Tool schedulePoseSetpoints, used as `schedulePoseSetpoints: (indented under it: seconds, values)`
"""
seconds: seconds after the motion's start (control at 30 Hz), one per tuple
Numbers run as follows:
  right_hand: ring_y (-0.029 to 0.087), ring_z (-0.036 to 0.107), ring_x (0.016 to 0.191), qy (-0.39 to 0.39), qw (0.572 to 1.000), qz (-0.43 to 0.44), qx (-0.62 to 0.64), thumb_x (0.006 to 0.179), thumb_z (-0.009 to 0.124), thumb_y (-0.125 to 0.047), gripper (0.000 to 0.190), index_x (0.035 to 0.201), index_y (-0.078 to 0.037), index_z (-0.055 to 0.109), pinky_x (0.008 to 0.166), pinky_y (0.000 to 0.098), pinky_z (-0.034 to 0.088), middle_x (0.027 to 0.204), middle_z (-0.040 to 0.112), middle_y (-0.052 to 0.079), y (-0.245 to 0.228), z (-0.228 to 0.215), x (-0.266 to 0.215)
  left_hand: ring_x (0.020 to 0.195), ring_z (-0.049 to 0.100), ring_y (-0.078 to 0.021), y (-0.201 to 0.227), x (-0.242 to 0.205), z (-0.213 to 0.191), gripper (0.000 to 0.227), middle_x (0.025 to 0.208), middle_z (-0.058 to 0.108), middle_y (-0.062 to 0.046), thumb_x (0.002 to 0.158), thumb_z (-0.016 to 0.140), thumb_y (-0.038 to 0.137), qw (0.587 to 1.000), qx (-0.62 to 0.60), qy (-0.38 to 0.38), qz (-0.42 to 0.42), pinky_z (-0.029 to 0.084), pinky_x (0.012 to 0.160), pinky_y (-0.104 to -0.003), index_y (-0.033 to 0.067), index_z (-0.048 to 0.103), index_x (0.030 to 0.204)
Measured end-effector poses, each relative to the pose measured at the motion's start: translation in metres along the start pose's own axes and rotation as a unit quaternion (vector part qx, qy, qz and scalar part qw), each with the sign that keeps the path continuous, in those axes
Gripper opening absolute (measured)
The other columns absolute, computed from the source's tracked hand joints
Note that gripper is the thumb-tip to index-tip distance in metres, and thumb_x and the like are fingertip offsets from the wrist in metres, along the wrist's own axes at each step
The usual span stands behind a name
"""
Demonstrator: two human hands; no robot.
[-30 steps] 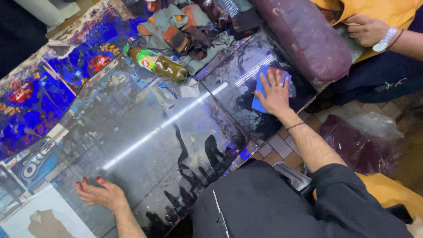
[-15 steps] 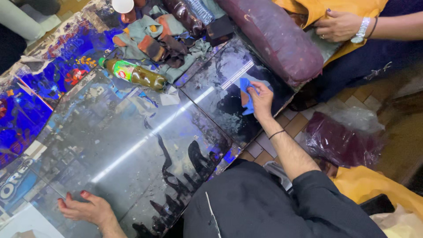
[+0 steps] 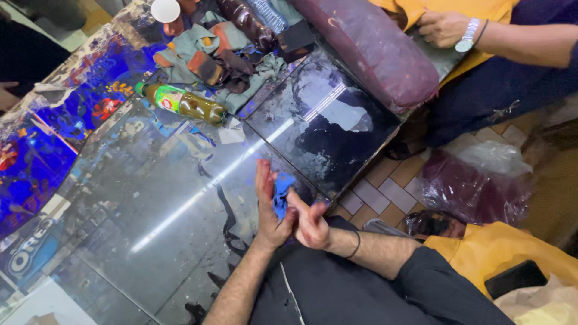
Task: The person wipes a large reflective surface with a blue cloth, moving across different sections. The person then picks up two bottles and hands them to another person. Finally, the person handles a plastic-wrapped item on the floor.
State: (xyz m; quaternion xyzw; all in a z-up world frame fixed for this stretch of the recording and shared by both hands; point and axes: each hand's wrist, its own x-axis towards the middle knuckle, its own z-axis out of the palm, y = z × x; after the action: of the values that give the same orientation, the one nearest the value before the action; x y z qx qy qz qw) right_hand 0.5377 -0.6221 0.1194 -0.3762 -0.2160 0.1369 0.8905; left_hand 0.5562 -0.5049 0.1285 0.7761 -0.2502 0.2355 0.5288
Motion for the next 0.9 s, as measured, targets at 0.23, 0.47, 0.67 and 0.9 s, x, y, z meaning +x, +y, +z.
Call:
schedulePoseSetpoints:
  seconds: [0.23,0.47,0.67,0.9]
  values:
    - [0.033,-0.006,0.172,0.06,0.965,-0.169,-0.191,0.091,0.021,-0.091,0.114,0.169,-0.012,-0.005,0.138,0.0507,-0.005,0.181,-0.008,0.017,-0.051,-0.021,0.044,0.169,0.01,-0.0455,0.028,-0.019,0.03,0.064,0.178,0.014,-0.024,0.115,0.042,0.025,0.984,-0.14,-0.095,-0.057,0.012,0.135,-0.053,0.0036,0.016,0.169]
    - [0.034,-0.006,0.168,0.169,0.964,-0.17,-0.119,0.093,0.028,-0.085,0.112,0.168,-0.01,-0.008,0.137,0.0556,-0.002,0.179,-0.012,0.016,-0.058,-0.012,0.056,0.169,0.017,-0.0386,0.032,-0.003,0.038,0.058,0.175,0.024,-0.018,0.113,0.047,0.02,0.993,-0.072,-0.071,0.067,0.013,0.135,-0.055,0.0118,0.026,0.167]
    - [0.031,-0.003,0.167,-0.034,0.922,-0.078,-0.377,0.112,0.012,-0.054,0.079,0.167,-0.001,-0.005,0.135,0.0443,0.005,0.178,-0.007,0.017,-0.012,-0.02,-0.003,0.168,0.0,-0.0401,0.017,0.034,0.018,0.069,0.178,0.008,-0.021,0.115,0.031,0.052,0.977,-0.188,0.031,-0.093,0.007,0.136,-0.056,0.0058,0.022,0.166]
    - [0.022,0.055,0.133,0.146,0.954,0.009,-0.26,0.107,0.058,-0.001,0.044,0.149,0.008,0.05,0.116,0.0355,0.042,0.144,0.057,0.016,0.031,-0.07,0.02,0.165,0.001,-0.0416,-0.02,0.026,0.011,0.091,0.176,0.009,-0.022,0.106,0.009,0.067,0.989,0.002,0.064,-0.134,-0.003,0.132,-0.054,-0.0012,0.027,0.163]
